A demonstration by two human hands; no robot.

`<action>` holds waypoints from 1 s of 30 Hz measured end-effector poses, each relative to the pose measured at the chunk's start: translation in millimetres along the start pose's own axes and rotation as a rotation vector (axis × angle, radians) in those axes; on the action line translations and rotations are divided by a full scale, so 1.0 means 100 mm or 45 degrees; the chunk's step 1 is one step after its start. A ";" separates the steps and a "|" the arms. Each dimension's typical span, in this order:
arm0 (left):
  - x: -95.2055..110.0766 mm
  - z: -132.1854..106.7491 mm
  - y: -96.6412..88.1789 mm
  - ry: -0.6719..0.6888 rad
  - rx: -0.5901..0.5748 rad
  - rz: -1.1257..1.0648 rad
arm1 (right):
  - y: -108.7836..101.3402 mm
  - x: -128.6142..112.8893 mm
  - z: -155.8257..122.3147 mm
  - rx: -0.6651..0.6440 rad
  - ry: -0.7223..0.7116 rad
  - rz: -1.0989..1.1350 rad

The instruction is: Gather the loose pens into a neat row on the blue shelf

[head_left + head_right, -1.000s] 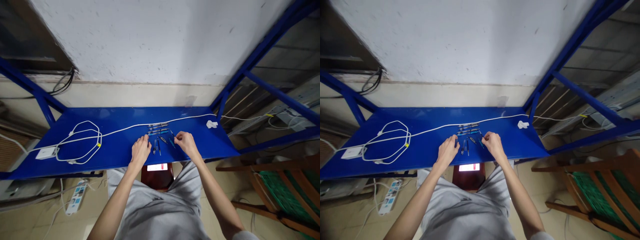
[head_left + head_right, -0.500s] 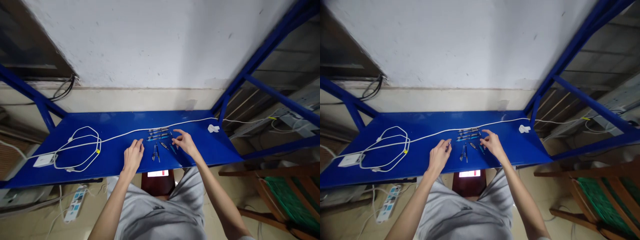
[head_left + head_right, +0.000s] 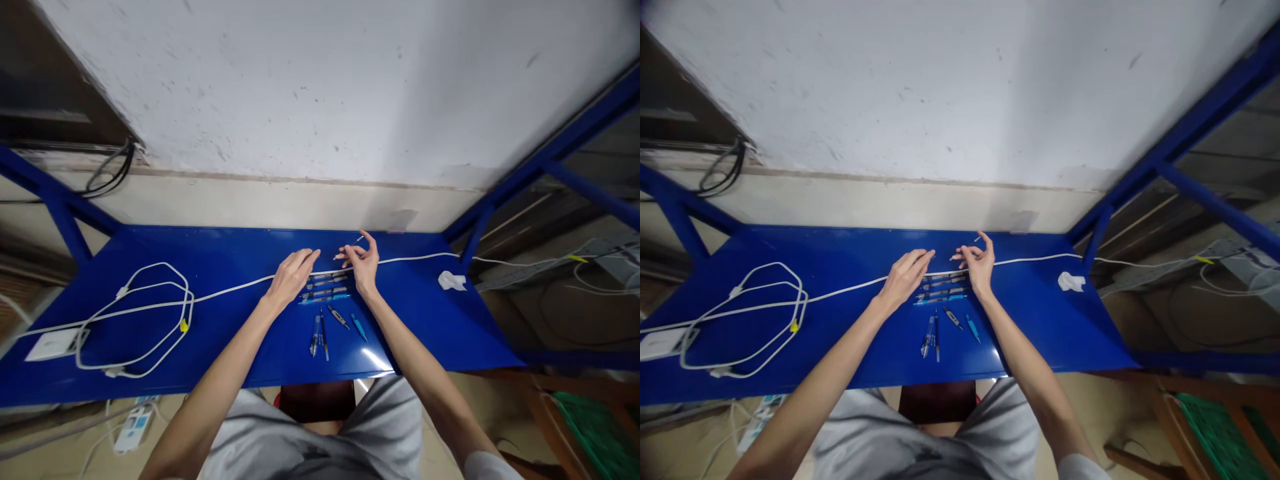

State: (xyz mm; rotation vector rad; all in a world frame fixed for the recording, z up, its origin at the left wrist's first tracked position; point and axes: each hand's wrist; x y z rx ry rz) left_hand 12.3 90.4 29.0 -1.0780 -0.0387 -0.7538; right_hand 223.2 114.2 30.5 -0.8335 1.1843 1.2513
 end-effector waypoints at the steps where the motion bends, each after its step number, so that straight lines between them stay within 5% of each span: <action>1: -0.03 -0.02 0.02 0.010 -0.012 -0.009 | -0.02 0.02 0.00 0.025 -0.009 -0.004; 8: 0.00 -0.18 0.06 0.071 0.052 -0.120 | -0.12 -0.02 -0.13 0.095 -0.013 0.027; 15: -0.01 -0.20 0.11 0.122 0.034 -0.238 | -0.10 0.13 -0.17 -0.035 0.059 0.102; 30: -0.02 -0.24 0.10 0.141 0.093 -0.221 | -0.07 0.15 -0.17 -0.049 0.026 0.137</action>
Point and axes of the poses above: each hand's wrist, its own z-axis towards the middle knuckle, its own y-axis out of the palm, x = y × z, and after that the axes turned 5 degrees about -y, right-handed
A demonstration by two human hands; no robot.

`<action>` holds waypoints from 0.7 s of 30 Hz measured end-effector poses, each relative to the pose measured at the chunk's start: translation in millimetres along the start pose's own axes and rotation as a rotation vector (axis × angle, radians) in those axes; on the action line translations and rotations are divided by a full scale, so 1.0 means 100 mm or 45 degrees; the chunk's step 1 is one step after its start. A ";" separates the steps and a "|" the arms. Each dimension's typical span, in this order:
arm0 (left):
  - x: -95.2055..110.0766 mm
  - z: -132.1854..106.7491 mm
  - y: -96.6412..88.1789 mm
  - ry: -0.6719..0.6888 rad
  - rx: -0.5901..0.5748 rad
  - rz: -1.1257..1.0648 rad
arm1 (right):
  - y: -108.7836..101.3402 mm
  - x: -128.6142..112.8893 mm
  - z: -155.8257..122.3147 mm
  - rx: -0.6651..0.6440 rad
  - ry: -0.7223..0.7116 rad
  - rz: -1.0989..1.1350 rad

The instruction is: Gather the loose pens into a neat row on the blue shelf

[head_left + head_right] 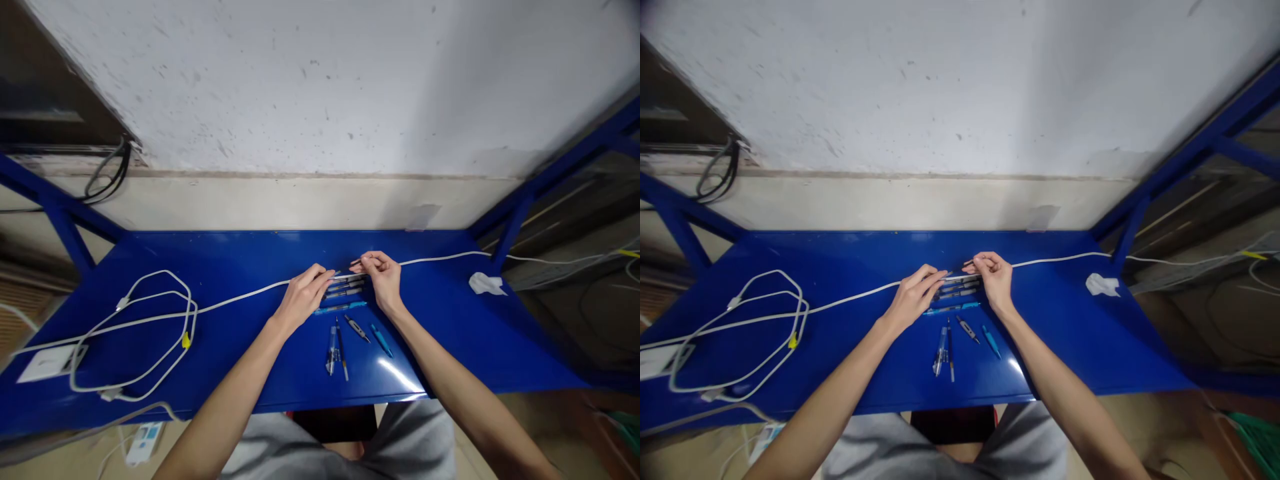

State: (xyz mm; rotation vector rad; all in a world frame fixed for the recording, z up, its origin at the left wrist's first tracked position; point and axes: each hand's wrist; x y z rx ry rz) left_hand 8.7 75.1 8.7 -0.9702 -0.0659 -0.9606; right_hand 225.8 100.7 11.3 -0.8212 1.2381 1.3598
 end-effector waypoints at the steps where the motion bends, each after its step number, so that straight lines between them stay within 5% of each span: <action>1: 0.00 0.00 0.01 -0.012 0.000 0.002 | 0.01 0.00 -0.01 -0.016 -0.005 0.005; 21: 0.05 0.01 0.08 -0.118 0.052 -0.057 | -0.01 -0.08 0.01 0.038 -0.150 0.014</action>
Point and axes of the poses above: each hand's wrist, its own z-axis towards the middle knuckle, its own y-axis out of the palm, x = y × z, and after that the axes turned 5 degrees about -y, right-handed
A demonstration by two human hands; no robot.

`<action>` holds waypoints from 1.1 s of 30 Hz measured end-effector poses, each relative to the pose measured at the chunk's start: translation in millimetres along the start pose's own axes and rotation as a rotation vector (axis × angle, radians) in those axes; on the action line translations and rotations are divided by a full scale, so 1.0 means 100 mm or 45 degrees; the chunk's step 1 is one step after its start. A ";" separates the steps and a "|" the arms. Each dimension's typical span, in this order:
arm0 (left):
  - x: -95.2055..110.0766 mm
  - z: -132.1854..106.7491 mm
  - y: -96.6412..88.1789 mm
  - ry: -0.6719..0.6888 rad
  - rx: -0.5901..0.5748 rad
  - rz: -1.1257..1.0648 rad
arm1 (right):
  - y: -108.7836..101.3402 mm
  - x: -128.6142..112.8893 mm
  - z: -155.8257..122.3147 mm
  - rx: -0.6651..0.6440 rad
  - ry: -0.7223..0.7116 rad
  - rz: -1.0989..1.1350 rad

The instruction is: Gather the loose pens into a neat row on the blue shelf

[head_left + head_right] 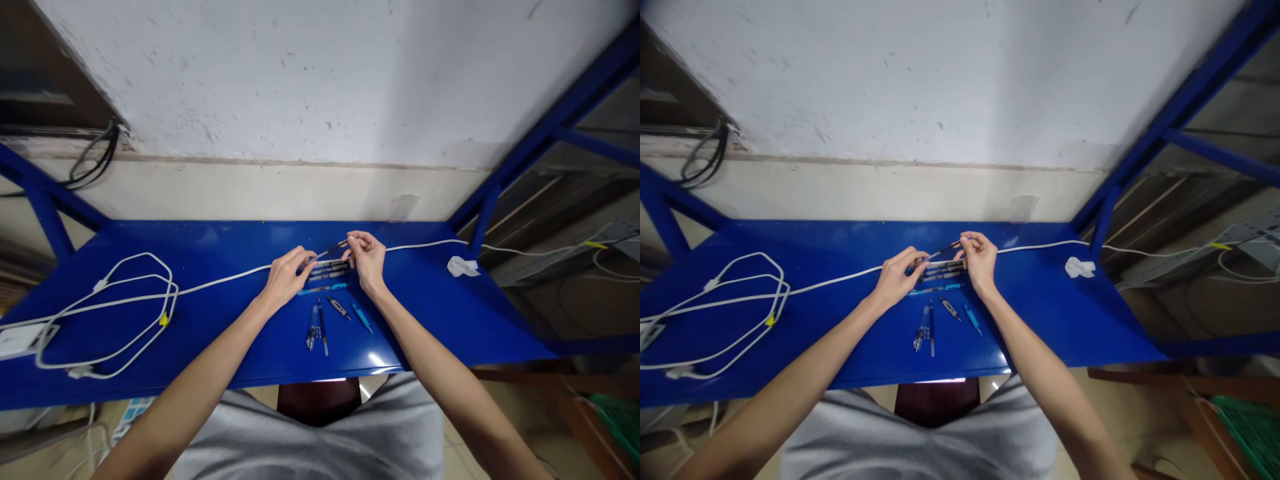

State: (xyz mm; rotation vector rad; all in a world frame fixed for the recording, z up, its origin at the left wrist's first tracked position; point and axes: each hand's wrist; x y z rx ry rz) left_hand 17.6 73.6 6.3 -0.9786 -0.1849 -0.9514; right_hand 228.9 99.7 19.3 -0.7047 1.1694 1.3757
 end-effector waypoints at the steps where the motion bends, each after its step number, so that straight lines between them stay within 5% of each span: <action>1: 0.00 0.00 0.00 -0.011 -0.002 0.005 | 0.00 0.00 0.00 -0.001 -0.015 -0.017; 5: 0.01 -0.02 0.02 0.029 -0.015 0.020 | 0.02 -0.01 -0.02 -0.062 -0.048 -0.106; 12: 0.02 -0.04 0.07 0.082 0.058 0.091 | 0.08 0.00 -0.16 -0.450 -0.015 -0.269; 22: 0.11 -0.08 0.11 0.145 0.005 0.243 | 0.09 -0.08 -0.20 -0.430 -0.264 -0.639; 33: 0.12 -0.06 0.08 0.097 -0.047 0.203 | 0.13 -0.10 -0.26 -0.521 -0.213 -0.546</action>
Point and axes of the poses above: each hand's wrist, its own z-axis towards the middle knuckle, its own y-axis out of the palm, x = y × z, and after that the axes turned 5 degrees about -y, right-handed
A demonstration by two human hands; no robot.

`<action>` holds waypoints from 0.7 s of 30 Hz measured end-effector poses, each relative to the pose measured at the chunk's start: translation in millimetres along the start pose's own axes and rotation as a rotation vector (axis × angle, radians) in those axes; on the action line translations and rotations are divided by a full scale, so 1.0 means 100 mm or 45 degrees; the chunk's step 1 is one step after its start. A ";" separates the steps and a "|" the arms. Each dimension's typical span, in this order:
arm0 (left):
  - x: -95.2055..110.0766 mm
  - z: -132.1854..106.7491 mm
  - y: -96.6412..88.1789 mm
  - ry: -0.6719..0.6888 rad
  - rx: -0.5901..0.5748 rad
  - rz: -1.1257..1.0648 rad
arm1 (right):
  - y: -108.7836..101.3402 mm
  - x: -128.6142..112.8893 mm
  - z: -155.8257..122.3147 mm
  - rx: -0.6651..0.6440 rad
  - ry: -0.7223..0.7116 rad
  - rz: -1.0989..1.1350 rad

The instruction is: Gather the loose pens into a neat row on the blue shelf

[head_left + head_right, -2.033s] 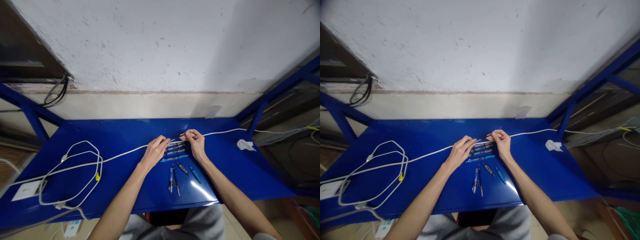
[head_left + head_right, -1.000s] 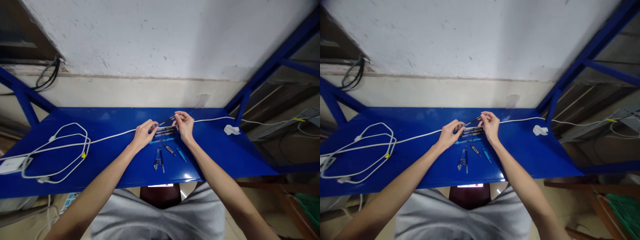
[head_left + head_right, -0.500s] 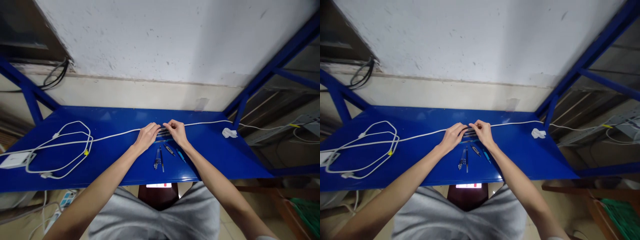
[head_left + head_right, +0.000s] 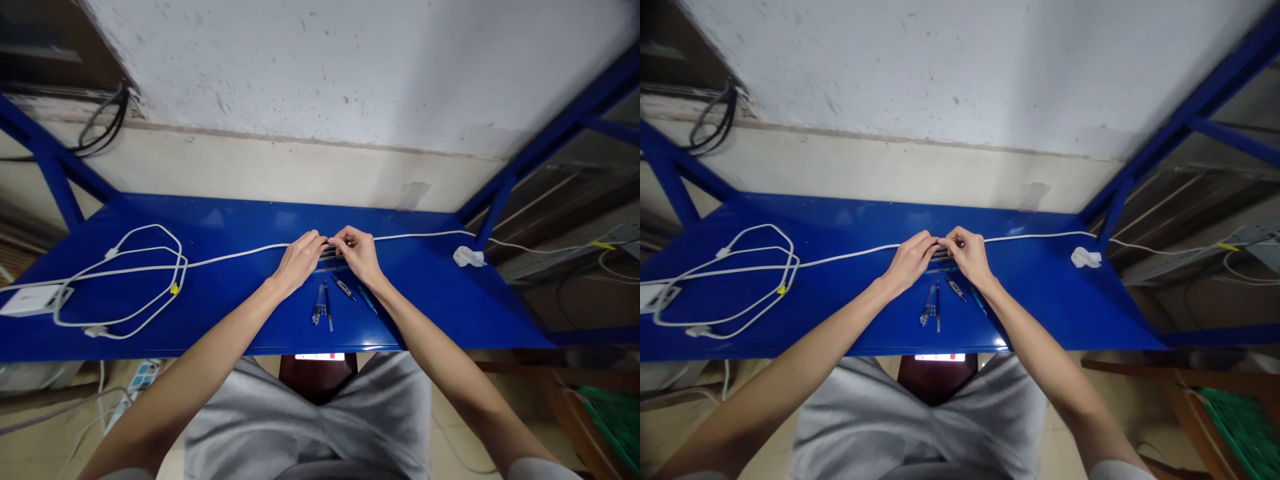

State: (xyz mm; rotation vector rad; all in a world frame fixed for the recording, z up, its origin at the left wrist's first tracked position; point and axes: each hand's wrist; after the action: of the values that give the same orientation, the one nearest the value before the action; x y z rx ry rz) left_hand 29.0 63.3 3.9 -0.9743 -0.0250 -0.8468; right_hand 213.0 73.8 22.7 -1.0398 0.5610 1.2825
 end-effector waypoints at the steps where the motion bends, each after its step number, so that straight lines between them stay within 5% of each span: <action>1: 0.01 0.00 0.00 0.002 -0.008 -0.005 | 0.00 0.01 0.00 -0.005 0.001 -0.014; 7: 0.07 0.01 -0.02 0.028 -0.096 -0.024 | 0.02 0.02 -0.02 -0.036 -0.029 -0.210; 14: 0.04 0.02 -0.04 -0.153 -0.036 0.033 | -0.02 -0.04 0.01 -0.106 -0.175 -0.209; 21: 0.03 0.01 -0.02 -0.030 -0.102 -0.072 | -0.02 -0.01 0.00 -0.141 -0.084 -0.186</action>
State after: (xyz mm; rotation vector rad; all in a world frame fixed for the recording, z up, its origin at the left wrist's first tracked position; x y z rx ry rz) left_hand 30.0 61.7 7.2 -1.0630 -0.0393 -0.8933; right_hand 214.5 73.5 24.0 -1.1057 0.3604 1.2247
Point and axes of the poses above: each hand's wrist, its own z-axis towards the middle knuckle, its own y-axis out of the palm, x = y × z, and after that the axes turned 5 degrees about -y, right-handed
